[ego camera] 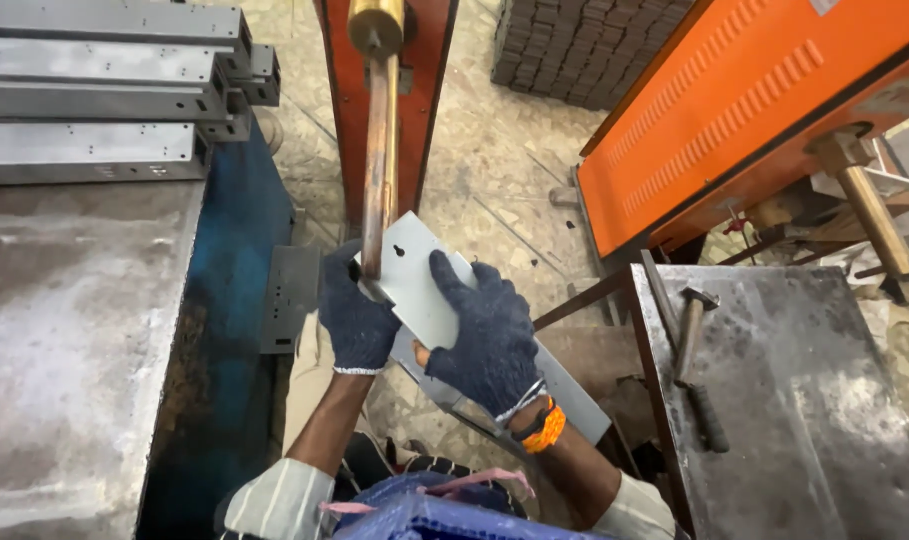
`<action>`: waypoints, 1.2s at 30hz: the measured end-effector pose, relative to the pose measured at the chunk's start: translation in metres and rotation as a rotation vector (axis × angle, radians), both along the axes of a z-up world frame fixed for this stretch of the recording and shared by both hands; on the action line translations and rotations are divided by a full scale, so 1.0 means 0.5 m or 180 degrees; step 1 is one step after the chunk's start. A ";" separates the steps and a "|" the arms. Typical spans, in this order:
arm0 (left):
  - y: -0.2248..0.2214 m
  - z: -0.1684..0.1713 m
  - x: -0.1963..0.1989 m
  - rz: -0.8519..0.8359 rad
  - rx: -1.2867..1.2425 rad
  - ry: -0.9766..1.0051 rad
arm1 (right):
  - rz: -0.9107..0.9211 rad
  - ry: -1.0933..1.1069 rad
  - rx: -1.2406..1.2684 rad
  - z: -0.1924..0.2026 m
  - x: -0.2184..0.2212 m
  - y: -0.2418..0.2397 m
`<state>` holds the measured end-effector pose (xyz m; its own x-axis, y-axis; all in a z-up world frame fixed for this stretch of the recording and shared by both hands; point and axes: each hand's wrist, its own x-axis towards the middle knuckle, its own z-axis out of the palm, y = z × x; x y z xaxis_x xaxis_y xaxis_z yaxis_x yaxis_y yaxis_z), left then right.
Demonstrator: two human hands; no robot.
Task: The recorder assembles metal housing components using a spot welding machine and a hammer to align pieces.
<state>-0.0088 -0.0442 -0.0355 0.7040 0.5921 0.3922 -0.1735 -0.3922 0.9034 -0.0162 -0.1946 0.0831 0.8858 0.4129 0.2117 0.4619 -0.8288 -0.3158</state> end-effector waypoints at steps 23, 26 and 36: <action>0.050 -0.021 0.031 -0.0306 0.0024 -0.0248 | -0.0030 -0.0151 0.0170 -0.009 -0.002 0.032; 0.067 -0.026 0.046 -0.0438 0.0024 -0.0338 | -0.0092 -0.0221 0.0267 -0.011 0.001 0.040; 0.078 -0.049 0.045 -0.0815 -0.0269 -0.0326 | -0.0185 -0.0289 0.0441 -0.013 -0.015 0.055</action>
